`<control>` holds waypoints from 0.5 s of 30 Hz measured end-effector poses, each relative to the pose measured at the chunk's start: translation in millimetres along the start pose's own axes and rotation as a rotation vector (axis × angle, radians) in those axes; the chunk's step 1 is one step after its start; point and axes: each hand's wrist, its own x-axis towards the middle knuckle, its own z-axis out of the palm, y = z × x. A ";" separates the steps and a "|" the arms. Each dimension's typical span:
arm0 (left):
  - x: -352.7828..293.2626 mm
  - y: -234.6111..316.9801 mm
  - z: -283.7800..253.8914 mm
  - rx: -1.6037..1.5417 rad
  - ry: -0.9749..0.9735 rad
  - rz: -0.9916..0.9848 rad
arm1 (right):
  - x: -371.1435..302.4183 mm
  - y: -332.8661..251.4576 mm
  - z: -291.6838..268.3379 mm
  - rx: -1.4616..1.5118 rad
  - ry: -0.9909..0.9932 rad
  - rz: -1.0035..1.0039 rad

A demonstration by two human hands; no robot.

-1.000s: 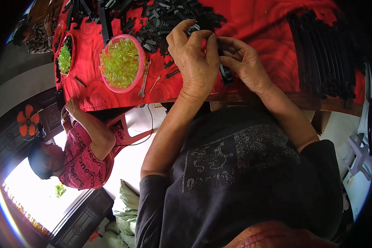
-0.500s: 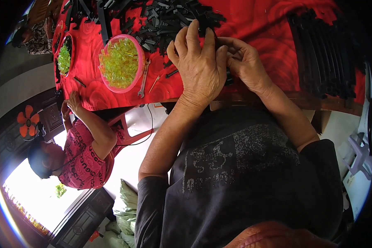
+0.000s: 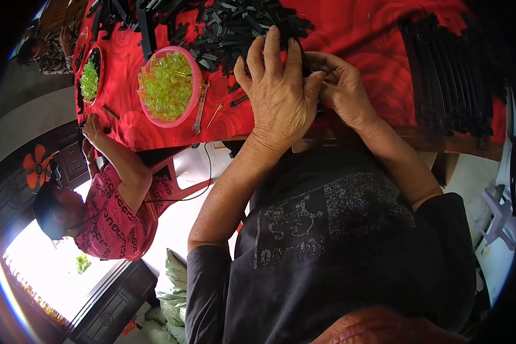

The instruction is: The person assembles plastic casings by hand, inserting small components into each housing and pressing the parts together.

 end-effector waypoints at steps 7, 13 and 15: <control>-13.3 28.5 4.4 -0.053 0.030 -0.015 | -23.9 2.7 -16.3 0.029 -0.023 -0.078; -27.6 53.9 4.8 -0.053 0.022 0.004 | -52.4 -3.9 -25.2 0.039 0.011 -0.032; -34.7 60.1 4.0 -0.058 0.021 0.006 | -63.0 -1.4 -24.5 0.057 0.034 -0.039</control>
